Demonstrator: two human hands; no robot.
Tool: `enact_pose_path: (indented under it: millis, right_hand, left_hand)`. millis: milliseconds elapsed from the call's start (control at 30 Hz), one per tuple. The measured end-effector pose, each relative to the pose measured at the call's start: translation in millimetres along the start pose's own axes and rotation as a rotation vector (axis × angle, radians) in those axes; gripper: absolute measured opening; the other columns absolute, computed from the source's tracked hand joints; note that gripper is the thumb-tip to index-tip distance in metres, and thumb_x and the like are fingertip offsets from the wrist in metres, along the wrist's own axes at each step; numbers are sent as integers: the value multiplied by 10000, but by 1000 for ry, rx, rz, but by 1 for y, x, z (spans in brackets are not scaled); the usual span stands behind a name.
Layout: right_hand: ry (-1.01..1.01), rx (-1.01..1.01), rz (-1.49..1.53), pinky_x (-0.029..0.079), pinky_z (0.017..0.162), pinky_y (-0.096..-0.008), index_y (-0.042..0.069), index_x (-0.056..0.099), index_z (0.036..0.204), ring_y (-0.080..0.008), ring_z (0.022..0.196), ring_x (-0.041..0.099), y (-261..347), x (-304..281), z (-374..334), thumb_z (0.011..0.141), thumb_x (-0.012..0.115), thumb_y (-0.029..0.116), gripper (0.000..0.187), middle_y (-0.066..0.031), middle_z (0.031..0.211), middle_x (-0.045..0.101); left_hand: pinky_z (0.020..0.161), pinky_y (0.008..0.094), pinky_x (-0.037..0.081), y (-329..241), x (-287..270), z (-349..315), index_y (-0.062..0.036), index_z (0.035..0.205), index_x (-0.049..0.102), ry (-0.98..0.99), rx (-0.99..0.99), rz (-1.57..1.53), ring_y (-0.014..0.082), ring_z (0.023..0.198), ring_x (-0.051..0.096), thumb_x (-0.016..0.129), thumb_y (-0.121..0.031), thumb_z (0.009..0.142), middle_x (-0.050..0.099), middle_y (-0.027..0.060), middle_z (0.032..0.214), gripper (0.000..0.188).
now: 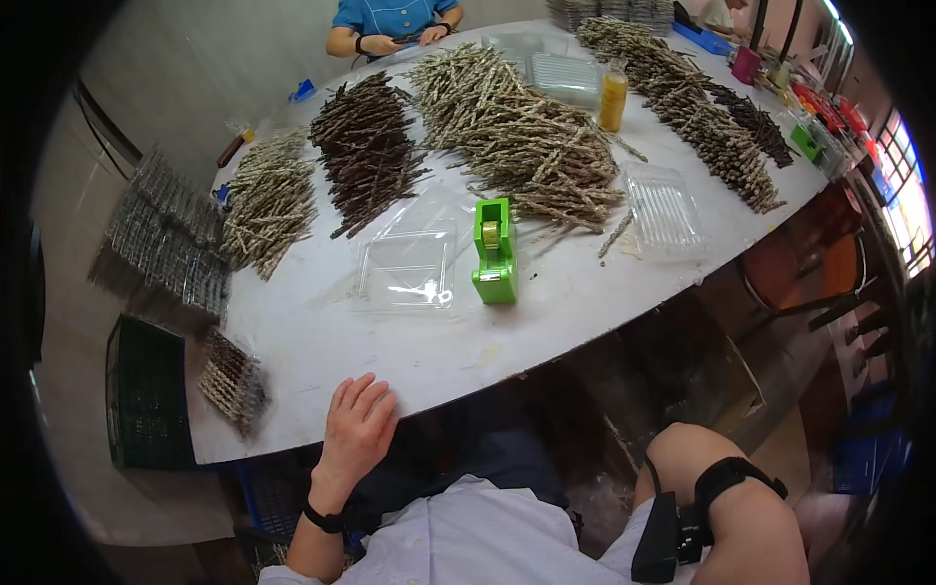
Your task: The person arranges twisted snack sticks into clear plastic trays on a white table. They pick up handfuls of light and dark-colored sticks, place them into the tray compartments, and then seal the trays with lids. The person stacks the completed trays on the left side of the table.
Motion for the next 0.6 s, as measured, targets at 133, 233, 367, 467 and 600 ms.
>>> enact_pose_path:
  millis: [133,233,367,467,600]
  right_hand:
    - [-98,158,27,293,439,-260,63,584,707,-115,477,458,-19,-18,-16,952,587,100,248,-21,577,480]
    - [-196,430,-342,418,472,-360,93,665,775,-227,530,571,-89,-27,-49,824,658,77,52,-43,620,591]
    - [38,821,-893,498,655,-387,25,659,933,-326,760,628,-219,-30,-91,824,694,103,139,-115,796,629]
    - [333,876,-1371,520,651,-371,50,675,837,-277,772,639,-286,-29,-137,790,648,93,69,-95,784,630]
    - [560,869,-1561,516,650,-342,80,661,752,-239,831,625,-315,-22,-152,746,623,96,41,-74,815,636]
  left_hand:
    - [1034,483,408,-1,4,-14,-59,1103,601,100,-67,-41,318,1203,528,767,-88,711,582,115,1202,427]
    - [1039,469,405,-4,6,-25,-63,1142,587,93,-110,-50,312,1219,516,779,-101,707,567,116,1227,477]
    - [1048,464,402,-9,3,-38,-63,1161,589,81,-153,-53,308,1231,509,782,-108,709,564,117,1241,494]
    - [1054,465,398,-9,-6,-38,-60,1169,595,77,-159,-55,308,1236,507,780,-111,716,563,119,1250,493]
    - [1057,465,396,-1,-8,-51,-57,1166,605,69,-200,-72,309,1238,507,770,-110,731,563,122,1252,468]
Point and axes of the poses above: each hand's wrist, its own z-axis towards the middle knuckle, its own x-axis out of the palm, y = z × x, the point moved 5 cm from there along z, towards the middle knuckle
